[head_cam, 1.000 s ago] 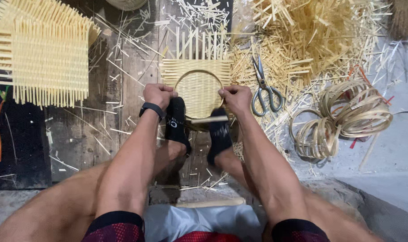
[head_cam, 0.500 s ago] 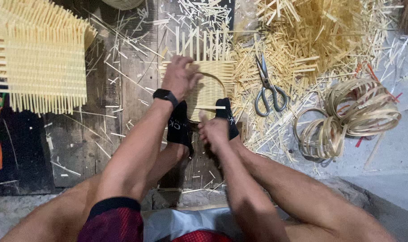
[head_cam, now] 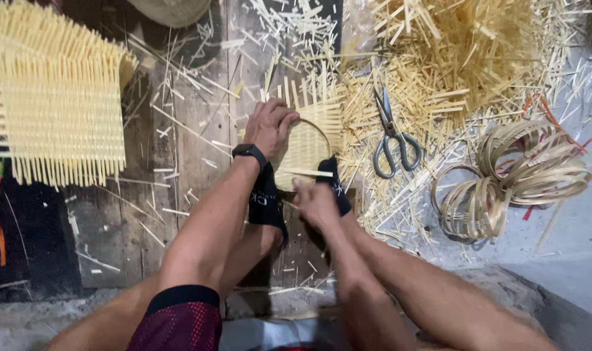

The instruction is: The person sits on the floor and repeatedly places a woven bamboo mat over a circular wooden mold. They use scissors to trim the excess bamboo strips around the edge of the mold, then remove the finished circular piece and stack it with others.

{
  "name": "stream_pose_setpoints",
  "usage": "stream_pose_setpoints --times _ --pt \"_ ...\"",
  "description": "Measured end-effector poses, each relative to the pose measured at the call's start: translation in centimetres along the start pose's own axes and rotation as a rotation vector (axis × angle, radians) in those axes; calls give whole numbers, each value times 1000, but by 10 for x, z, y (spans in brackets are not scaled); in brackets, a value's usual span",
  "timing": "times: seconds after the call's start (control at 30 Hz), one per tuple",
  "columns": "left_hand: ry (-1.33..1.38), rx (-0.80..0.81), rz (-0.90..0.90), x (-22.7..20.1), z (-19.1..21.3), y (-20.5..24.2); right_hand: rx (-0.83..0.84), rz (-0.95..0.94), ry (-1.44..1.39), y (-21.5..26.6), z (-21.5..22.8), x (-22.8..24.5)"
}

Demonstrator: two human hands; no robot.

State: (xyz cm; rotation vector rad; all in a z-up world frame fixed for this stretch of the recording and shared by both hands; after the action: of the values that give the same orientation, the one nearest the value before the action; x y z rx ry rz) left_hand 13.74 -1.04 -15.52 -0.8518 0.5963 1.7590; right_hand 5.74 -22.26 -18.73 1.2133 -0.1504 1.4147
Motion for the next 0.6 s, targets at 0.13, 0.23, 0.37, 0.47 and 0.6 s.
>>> stream_pose_setpoints --times 0.13,0.23,0.37,0.47,0.6 --pt "47 69 35 6 -4 -2 -354 811 536 -40 62 133" --pt "137 89 128 18 -12 -3 -124 794 557 -84 58 158" --pt "69 183 425 57 -36 -8 197 345 373 -126 33 109" --pt "236 168 434 66 -42 -13 227 271 303 -148 24 63" --pt "248 162 423 60 -38 -11 156 524 376 -185 6 13"
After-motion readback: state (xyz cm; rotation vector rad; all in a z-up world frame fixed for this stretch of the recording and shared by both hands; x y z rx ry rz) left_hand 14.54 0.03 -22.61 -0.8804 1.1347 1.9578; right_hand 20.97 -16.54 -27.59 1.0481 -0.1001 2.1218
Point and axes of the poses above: each hand's wrist, its own y-axis away from the middle knuckle, its own z-axis out of the back of the hand, x = y × z, the point moved 8 cm from there along -y, towards the middle knuckle, and after that the axes turned 8 degrees about z, right-handed, at the moved point
